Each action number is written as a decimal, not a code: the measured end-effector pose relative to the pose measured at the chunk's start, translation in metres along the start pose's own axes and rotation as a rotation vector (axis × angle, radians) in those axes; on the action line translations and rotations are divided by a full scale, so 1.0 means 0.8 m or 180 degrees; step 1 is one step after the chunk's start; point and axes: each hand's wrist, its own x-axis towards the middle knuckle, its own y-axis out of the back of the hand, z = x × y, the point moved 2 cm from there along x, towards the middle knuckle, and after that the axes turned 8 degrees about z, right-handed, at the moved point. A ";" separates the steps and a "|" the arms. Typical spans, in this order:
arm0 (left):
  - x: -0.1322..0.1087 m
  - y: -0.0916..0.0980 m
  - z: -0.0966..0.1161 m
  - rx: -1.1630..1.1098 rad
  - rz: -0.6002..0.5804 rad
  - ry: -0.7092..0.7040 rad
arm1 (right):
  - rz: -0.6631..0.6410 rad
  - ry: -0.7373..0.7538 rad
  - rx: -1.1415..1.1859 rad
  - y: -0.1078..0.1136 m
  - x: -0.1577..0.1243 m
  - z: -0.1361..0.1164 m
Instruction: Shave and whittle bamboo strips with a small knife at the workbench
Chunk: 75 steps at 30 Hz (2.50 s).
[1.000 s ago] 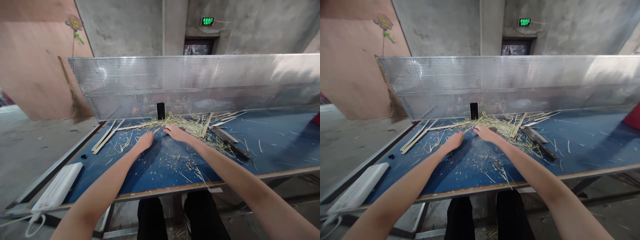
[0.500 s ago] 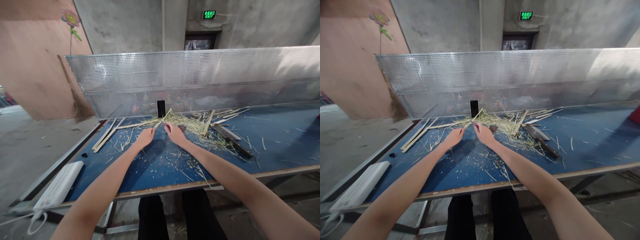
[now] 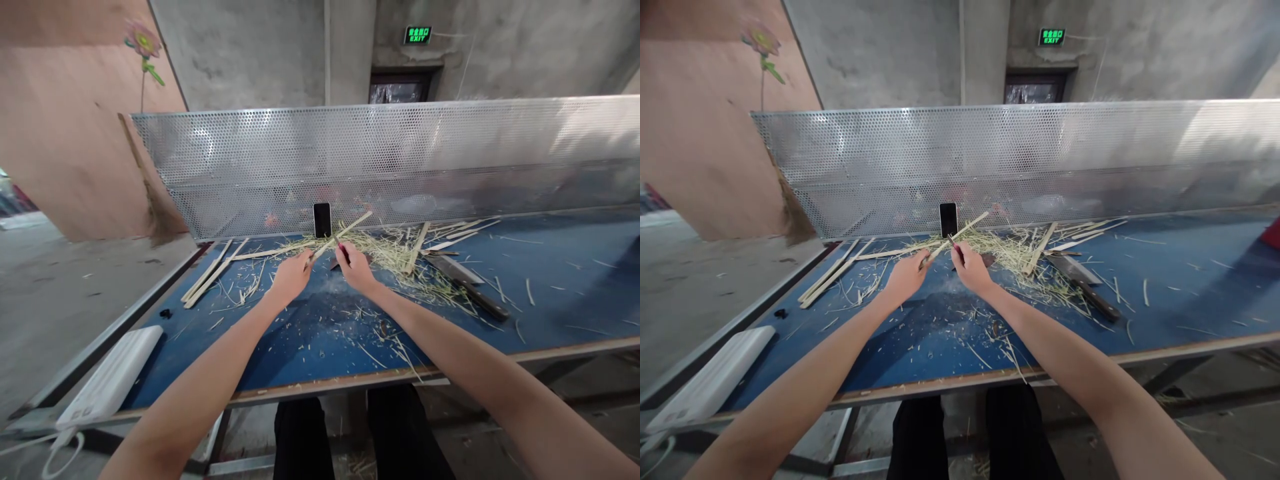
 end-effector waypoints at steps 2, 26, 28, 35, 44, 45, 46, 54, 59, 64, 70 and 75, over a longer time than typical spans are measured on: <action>0.000 -0.001 -0.001 0.0021 0.0024 0.0021 | -0.0069 0.0026 0.0031 0.000 0.000 0.000; -0.004 -0.004 0.010 -0.0256 0.0029 -0.0291 | -0.0021 -0.0681 0.0439 -0.005 0.005 0.012; -0.003 -0.005 0.010 -0.0275 -0.0034 -0.0287 | -0.0023 -0.0680 0.0401 -0.001 0.007 0.011; -0.003 -0.003 0.008 -0.0286 -0.0144 -0.0210 | 0.0246 -0.0716 0.0686 0.011 0.013 0.019; 0.000 -0.003 0.003 -0.0237 -0.0059 -0.0202 | 0.0281 -0.0650 0.0593 0.011 0.013 0.030; 0.000 -0.003 0.003 -0.0226 -0.0061 -0.0194 | 0.0262 -0.0632 0.0564 0.010 0.013 0.031; 0.000 -0.002 0.004 -0.0218 -0.0067 -0.0182 | 0.0240 -0.0610 0.0538 0.009 0.013 0.031; -0.002 -0.003 0.003 -0.0291 0.0032 -0.0063 | 0.0062 -0.0665 0.0659 0.005 0.012 0.029; -0.002 -0.007 0.000 -0.0386 0.0082 0.0043 | 0.0042 -0.0713 0.0713 0.005 0.011 0.026; -0.004 -0.010 -0.003 -0.0636 0.0031 0.0026 | 0.0040 -0.0643 0.0646 0.004 0.011 0.025; -0.003 -0.018 -0.005 -0.0672 -0.0070 0.0179 | -0.0043 -0.0564 0.0422 0.007 0.012 0.020; -0.002 -0.018 -0.003 -0.0702 -0.0226 0.0313 | -0.0579 -0.0170 0.0249 0.001 0.007 0.012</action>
